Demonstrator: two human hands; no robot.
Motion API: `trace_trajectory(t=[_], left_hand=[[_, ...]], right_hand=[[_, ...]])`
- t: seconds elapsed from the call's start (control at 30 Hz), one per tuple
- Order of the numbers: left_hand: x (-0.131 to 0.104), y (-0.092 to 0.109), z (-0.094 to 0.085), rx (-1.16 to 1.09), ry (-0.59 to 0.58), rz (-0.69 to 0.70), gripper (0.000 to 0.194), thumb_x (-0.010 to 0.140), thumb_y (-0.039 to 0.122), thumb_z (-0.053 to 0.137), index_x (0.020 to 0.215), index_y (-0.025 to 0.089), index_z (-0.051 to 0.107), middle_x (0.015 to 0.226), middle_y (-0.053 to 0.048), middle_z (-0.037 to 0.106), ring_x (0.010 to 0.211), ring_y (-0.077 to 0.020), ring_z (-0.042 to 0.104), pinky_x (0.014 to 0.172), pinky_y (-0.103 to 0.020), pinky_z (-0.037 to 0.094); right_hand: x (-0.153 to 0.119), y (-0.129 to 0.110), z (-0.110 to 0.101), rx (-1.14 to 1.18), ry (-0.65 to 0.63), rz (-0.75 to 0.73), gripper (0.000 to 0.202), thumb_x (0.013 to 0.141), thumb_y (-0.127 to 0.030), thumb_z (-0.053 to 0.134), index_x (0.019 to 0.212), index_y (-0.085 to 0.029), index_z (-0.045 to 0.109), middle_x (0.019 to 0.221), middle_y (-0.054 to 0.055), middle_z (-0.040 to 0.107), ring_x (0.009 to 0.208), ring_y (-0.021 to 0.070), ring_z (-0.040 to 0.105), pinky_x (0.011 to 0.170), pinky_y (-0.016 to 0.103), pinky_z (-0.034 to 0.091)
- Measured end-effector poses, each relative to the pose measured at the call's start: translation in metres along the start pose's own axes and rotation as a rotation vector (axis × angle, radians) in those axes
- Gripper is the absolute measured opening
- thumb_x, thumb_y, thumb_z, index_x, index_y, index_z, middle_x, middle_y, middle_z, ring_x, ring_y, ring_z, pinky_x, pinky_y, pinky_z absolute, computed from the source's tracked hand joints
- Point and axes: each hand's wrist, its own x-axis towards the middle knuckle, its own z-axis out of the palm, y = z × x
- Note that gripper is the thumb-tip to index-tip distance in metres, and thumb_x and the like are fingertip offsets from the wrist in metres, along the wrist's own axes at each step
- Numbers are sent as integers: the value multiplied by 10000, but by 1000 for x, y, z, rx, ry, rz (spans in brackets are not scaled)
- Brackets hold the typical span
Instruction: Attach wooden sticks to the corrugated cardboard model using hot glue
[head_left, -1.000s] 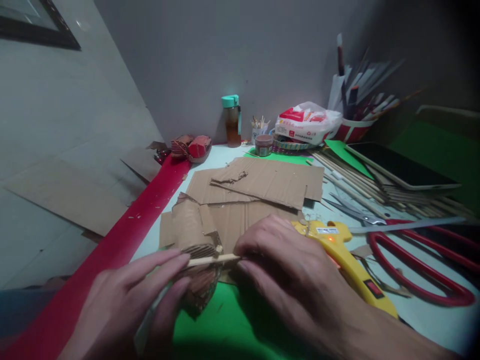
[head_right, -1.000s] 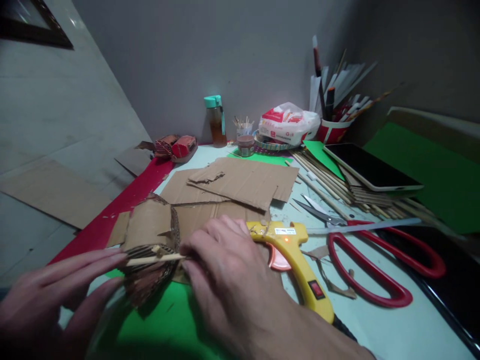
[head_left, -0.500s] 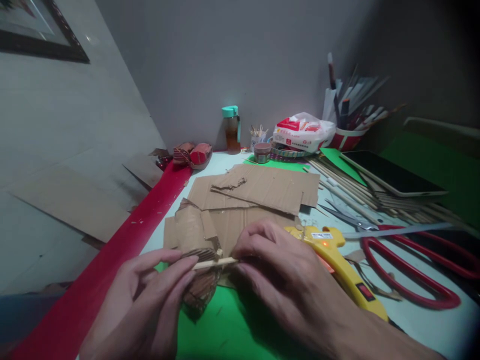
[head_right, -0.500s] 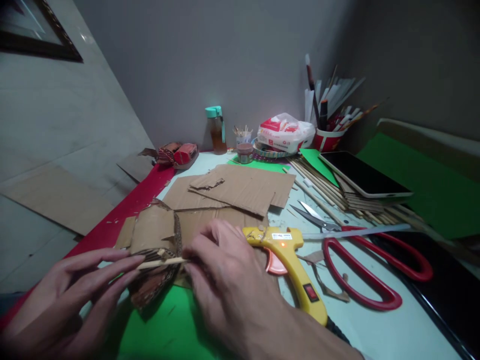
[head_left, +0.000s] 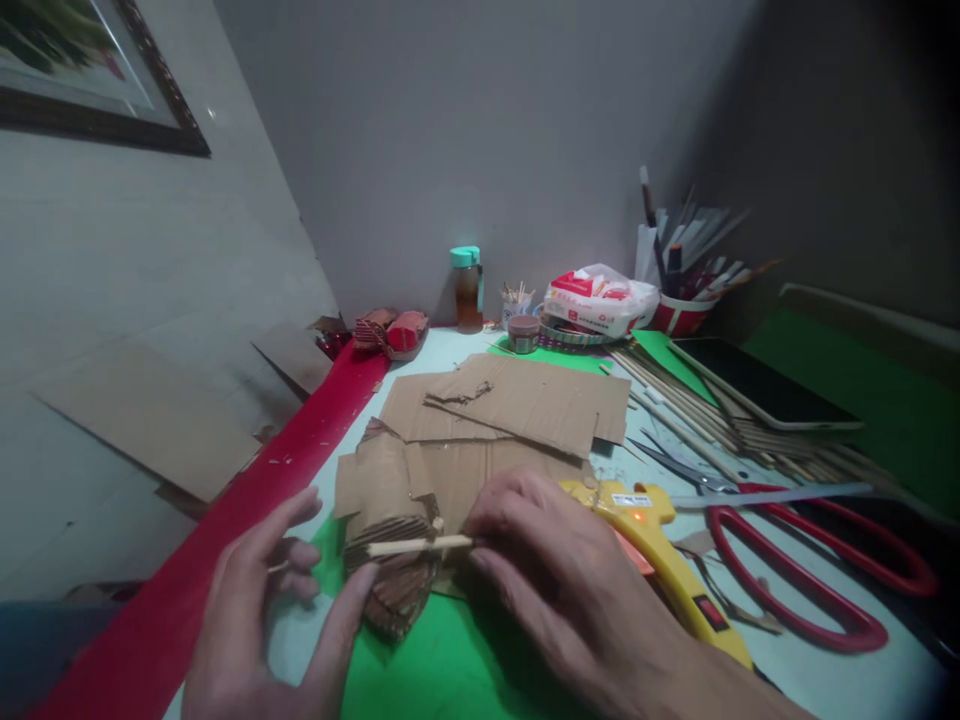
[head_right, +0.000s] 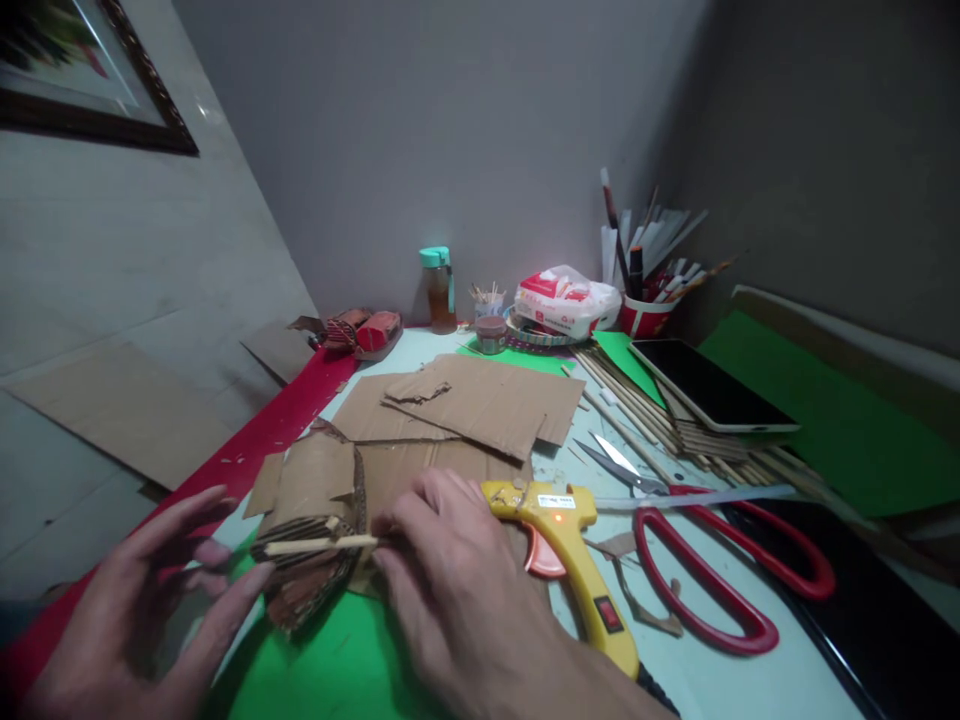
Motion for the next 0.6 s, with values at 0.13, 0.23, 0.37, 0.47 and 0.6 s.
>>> trace_trajectory(t=[0.13, 0.23, 0.37, 0.47, 0.6], left_hand=[[-1, 2, 2, -42, -93, -212, 639, 776, 608, 646, 1322, 339, 452, 1217, -63, 548, 936, -296, 587, 836, -542, 506], [2, -9, 3, -123, -193, -255, 727, 762, 628, 660, 1387, 390, 373, 1300, -60, 559, 1129, -320, 599, 848, -489, 577], [5, -29, 4, -190, -269, -248, 718, 851, 595, 592, 1454, 401, 252, 1352, -86, 550, 1200, -285, 598, 952, -463, 564], [3, -34, 5, -251, -311, -270, 719, 867, 599, 571, 1458, 357, 239, 1341, -110, 542, 1211, -272, 590, 1001, -442, 538], [0, -33, 6, -295, -325, -296, 719, 885, 608, 537, 1482, 366, 219, 1390, -111, 510, 1262, -276, 557, 1049, -450, 500]], right_hand=[[0, 1, 0, -19, -23, -11, 125, 968, -114, 472, 926, -178, 571, 922, 62, 535, 874, 217, 525, 732, 360, 441], [1, 2, -1, -25, -30, -45, 150, 965, -95, 452, 936, -178, 572, 930, 64, 532, 877, 211, 526, 734, 354, 444], [0, 1, 1, -46, -49, -71, 160, 968, -90, 432, 951, -187, 558, 957, 68, 530, 902, 212, 523, 763, 360, 450], [-1, 1, 3, -58, -63, -78, 151, 973, -93, 432, 939, -194, 539, 963, 68, 534, 916, 214, 527, 767, 357, 454], [-1, 2, 7, -77, -34, -120, 162, 974, -97, 427, 906, -194, 537, 905, 61, 534, 857, 213, 535, 699, 338, 452]])
